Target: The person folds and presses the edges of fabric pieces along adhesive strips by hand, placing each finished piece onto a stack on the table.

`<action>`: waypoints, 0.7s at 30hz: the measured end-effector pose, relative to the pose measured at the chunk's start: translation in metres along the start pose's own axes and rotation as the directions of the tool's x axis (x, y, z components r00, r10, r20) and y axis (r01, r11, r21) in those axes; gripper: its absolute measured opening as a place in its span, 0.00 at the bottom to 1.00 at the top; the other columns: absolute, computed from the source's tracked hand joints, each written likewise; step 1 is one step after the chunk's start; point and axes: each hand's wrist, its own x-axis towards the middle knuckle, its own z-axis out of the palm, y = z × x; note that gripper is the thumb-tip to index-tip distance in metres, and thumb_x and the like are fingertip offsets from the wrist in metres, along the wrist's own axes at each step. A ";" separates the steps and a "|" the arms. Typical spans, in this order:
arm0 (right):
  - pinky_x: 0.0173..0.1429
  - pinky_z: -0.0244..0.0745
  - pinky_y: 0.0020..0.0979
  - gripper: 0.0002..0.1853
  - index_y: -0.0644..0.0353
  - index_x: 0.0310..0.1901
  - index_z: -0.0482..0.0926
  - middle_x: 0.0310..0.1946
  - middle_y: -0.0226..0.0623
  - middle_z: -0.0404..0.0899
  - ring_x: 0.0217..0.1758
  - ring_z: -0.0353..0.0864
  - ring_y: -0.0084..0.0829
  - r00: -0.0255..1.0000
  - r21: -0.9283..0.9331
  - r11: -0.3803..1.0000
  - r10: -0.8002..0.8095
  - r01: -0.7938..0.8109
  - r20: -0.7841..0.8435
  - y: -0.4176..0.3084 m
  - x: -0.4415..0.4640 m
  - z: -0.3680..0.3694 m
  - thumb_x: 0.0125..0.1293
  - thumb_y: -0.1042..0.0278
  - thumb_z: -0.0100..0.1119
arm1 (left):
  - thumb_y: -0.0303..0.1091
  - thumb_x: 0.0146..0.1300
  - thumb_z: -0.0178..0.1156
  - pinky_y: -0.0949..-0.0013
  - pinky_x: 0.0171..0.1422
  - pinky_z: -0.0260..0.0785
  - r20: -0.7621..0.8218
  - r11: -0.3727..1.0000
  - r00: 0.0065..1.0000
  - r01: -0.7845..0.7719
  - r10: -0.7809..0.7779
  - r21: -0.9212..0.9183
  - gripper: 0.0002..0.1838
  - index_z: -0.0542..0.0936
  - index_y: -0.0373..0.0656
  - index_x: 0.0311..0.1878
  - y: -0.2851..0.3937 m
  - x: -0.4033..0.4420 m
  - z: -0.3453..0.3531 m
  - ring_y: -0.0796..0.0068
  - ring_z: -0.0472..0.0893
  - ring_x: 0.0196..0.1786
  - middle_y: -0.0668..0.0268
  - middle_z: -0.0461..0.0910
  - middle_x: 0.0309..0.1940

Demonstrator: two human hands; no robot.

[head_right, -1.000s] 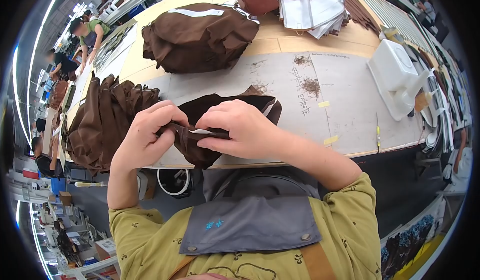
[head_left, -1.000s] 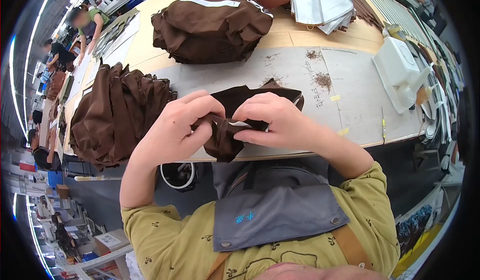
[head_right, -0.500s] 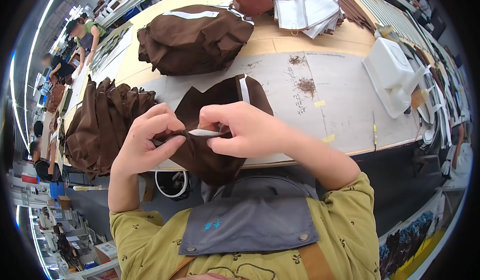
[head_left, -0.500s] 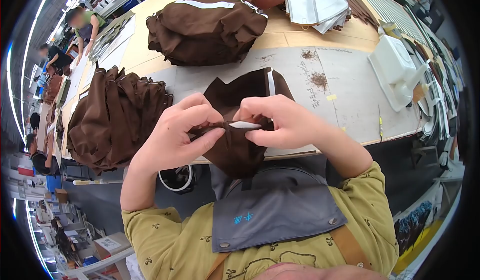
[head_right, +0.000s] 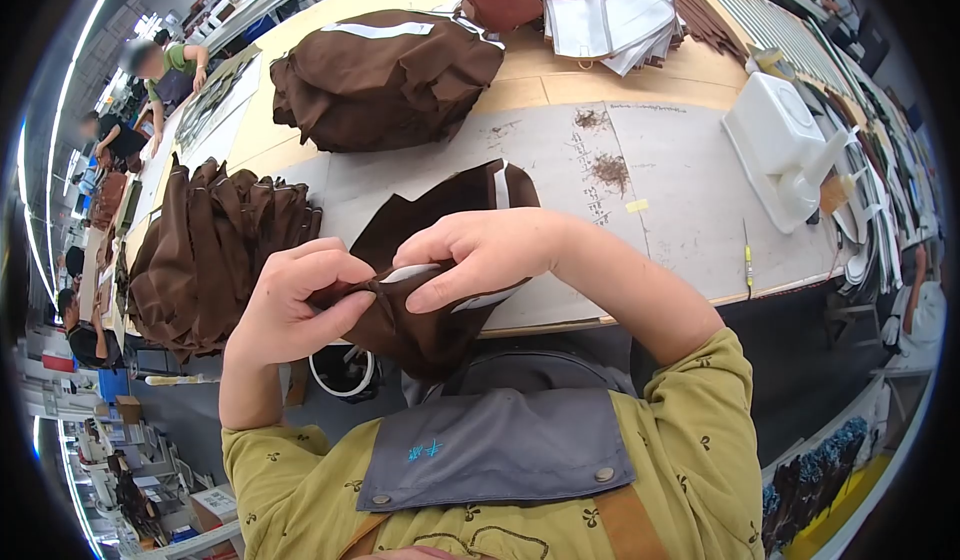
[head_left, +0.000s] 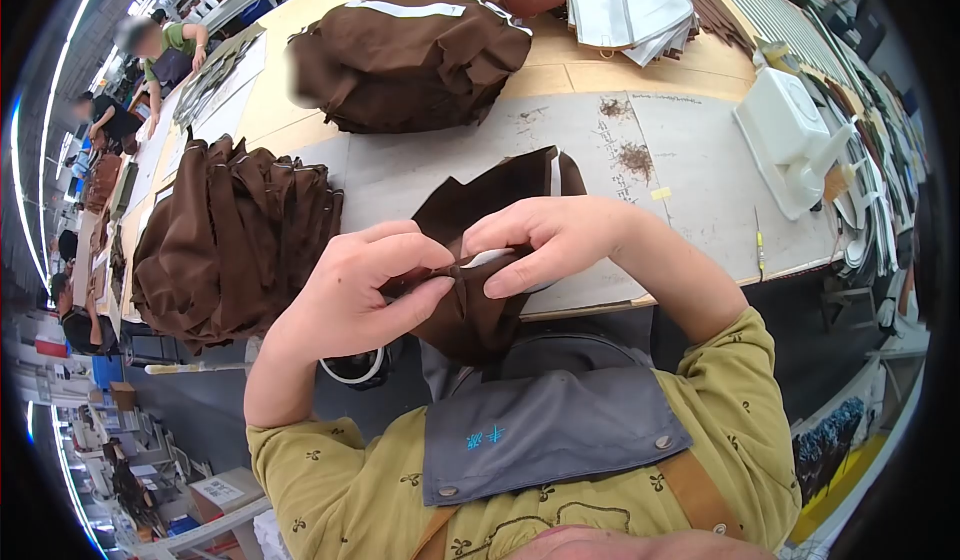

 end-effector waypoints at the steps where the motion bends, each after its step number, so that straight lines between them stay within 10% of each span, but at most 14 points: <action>1: 0.43 0.67 0.25 0.16 0.62 0.47 0.77 0.34 0.24 0.74 0.39 0.71 0.18 0.998 0.071 0.996 0.055 -0.054 -0.004 -0.007 -0.002 -0.001 0.68 0.58 0.65 | 0.20 0.53 0.67 0.71 0.28 0.60 -0.006 1.000 1.000 0.009 -0.009 0.003 0.09 0.82 0.38 0.38 0.000 0.000 0.000 0.77 0.72 0.24 0.67 0.73 0.23; 14: 0.32 0.57 0.22 0.12 0.55 0.35 0.75 0.27 0.16 0.68 0.30 0.63 0.10 0.909 0.543 0.840 0.215 0.014 -0.356 -0.007 -0.009 0.020 0.70 0.57 0.64 | 0.21 0.53 0.69 0.73 0.29 0.60 -0.177 0.992 0.979 0.111 -0.099 0.063 0.07 0.84 0.38 0.37 -0.009 -0.002 0.012 0.77 0.70 0.26 0.68 0.72 0.25; 21: 0.36 0.65 0.27 0.09 0.60 0.34 0.78 0.25 0.27 0.73 0.31 0.70 0.19 0.818 0.051 0.997 0.071 -0.052 -0.571 -0.016 -0.020 0.031 0.68 0.64 0.60 | 0.26 0.57 0.69 0.72 0.34 0.67 -0.135 0.983 0.975 0.179 -0.174 0.027 0.06 0.87 0.39 0.39 -0.011 -0.009 0.017 0.75 0.75 0.28 0.66 0.74 0.27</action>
